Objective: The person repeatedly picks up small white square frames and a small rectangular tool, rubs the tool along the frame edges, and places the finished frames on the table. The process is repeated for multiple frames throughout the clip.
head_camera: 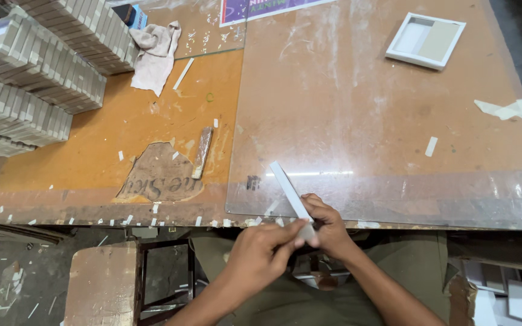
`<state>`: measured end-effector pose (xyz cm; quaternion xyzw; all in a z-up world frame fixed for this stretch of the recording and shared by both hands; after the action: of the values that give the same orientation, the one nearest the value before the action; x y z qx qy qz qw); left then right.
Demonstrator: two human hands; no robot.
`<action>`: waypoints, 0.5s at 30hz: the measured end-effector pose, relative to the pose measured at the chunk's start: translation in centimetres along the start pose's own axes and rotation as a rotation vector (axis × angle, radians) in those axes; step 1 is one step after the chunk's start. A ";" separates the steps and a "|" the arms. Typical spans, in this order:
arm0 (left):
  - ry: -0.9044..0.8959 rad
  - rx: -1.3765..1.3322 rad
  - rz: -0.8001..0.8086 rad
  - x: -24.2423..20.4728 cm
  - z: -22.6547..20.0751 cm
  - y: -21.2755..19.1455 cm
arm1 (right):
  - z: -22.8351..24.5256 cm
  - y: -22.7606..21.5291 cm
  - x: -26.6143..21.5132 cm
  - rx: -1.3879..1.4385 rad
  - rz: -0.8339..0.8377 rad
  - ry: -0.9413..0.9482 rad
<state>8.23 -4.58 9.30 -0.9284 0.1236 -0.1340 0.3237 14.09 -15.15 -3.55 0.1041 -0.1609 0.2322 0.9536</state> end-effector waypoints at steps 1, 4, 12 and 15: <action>0.008 -0.077 -0.007 -0.4 0.0 0.1 | -0.1 0.0 0.0 0.179 0.040 0.019; -0.059 -0.035 -0.047 -0.7 1.0 -0.7 | -0.5 0.1 -0.1 0.450 0.066 0.123; 0.042 0.227 -0.236 0.8 0.1 -3.5 | 2.4 0.4 -0.9 0.064 0.073 0.037; 0.135 0.389 -0.218 2.0 -0.1 -3.3 | 0.1 0.7 -0.6 0.150 0.066 0.241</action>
<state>10.54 -2.77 11.82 -0.8453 0.0157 -0.2514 0.4713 13.23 -14.80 -3.55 0.1413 -0.0306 0.2856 0.9474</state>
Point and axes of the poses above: each hand's wrist, its own x-axis towards the middle knuckle, its own y-axis out of the palm, z = x × y, the point moved 9 cm from there along x, towards the middle knuckle, and after that the axes turned 6 degrees about y, right-handed, at the moved point
